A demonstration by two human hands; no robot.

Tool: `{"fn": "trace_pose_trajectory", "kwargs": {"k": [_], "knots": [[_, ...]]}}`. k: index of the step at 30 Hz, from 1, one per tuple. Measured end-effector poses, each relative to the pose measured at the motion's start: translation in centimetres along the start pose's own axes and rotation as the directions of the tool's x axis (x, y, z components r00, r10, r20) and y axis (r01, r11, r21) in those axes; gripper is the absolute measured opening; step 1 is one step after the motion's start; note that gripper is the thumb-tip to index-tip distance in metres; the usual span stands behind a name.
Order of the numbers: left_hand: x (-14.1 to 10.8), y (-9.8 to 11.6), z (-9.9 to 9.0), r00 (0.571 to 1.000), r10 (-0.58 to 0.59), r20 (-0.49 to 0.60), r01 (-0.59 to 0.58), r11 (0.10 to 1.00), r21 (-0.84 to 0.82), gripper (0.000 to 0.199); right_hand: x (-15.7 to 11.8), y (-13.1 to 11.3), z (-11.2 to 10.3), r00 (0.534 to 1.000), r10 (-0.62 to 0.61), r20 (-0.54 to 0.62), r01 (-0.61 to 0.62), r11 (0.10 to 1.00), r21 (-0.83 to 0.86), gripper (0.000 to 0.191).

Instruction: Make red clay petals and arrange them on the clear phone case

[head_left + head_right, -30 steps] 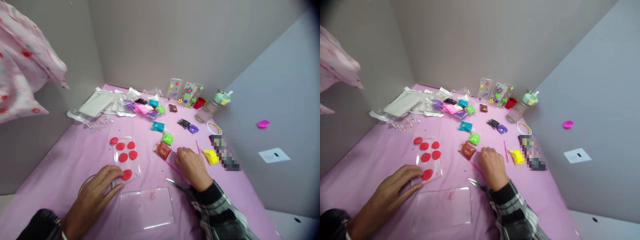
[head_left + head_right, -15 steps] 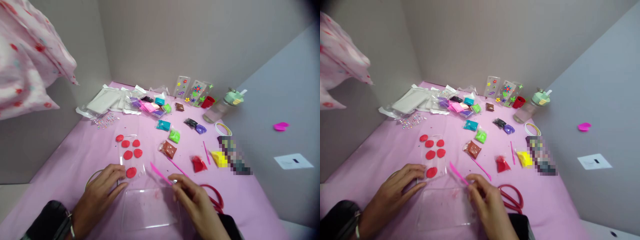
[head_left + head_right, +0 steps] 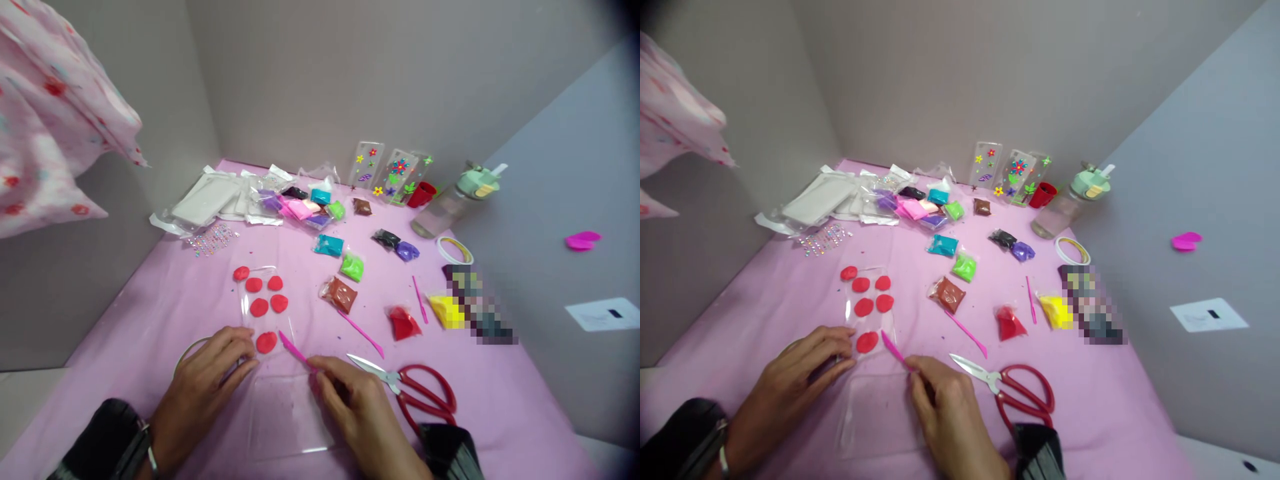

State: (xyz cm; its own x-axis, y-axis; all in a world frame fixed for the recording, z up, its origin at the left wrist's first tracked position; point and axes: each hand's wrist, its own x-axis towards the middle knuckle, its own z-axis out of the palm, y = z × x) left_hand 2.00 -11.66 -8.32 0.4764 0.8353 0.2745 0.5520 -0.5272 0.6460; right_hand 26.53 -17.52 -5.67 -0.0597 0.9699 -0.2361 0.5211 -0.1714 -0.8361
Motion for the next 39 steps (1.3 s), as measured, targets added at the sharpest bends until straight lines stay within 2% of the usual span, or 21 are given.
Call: {"fn": "trace_pose_trajectory", "kwargs": {"k": [5,8,16,22,26,34,39], "knots": [[-0.2,-0.1,-0.1,1.0,-0.02,0.015,0.02,0.999,0.029,0.015,-0.1,0.7,0.8,0.983,-0.178,-0.038,0.169,0.971,-0.167,0.028],[-0.2,-0.2,0.0,0.999,-0.026,0.028,0.025,0.999,0.024,0.016,-0.2,0.7,1.3,0.974,-0.223,-0.048,0.205,0.948,-0.245,0.027],[-0.1,-0.2,0.1,1.0,0.017,0.001,-0.017,0.999,0.037,0.014,0.7,-1.5,1.1,0.991,-0.136,0.011,0.134,0.95,-0.283,0.032],[0.0,-0.2,0.0,1.0,0.003,0.0,-0.003,1.0,0.021,0.014,1.0,-2.2,0.7,0.997,-0.071,0.024,0.075,0.945,-0.317,0.03],[0.1,-0.2,0.0,1.0,-0.005,0.02,0.005,1.0,0.021,0.013,1.2,-2.5,0.5,0.997,-0.074,0.028,0.079,0.946,-0.315,0.033],[0.0,-0.2,0.0,1.0,0.017,0.024,-0.018,0.999,0.03,0.012,1.3,-3.1,0.3,0.995,-0.056,0.085,0.081,0.943,-0.322,0.025],[-0.1,-0.4,0.0,0.999,0.016,0.034,-0.018,0.998,0.057,0.01,1.5,-2.8,0.4,0.994,-0.083,0.076,0.104,0.938,-0.331,0.03]]}}
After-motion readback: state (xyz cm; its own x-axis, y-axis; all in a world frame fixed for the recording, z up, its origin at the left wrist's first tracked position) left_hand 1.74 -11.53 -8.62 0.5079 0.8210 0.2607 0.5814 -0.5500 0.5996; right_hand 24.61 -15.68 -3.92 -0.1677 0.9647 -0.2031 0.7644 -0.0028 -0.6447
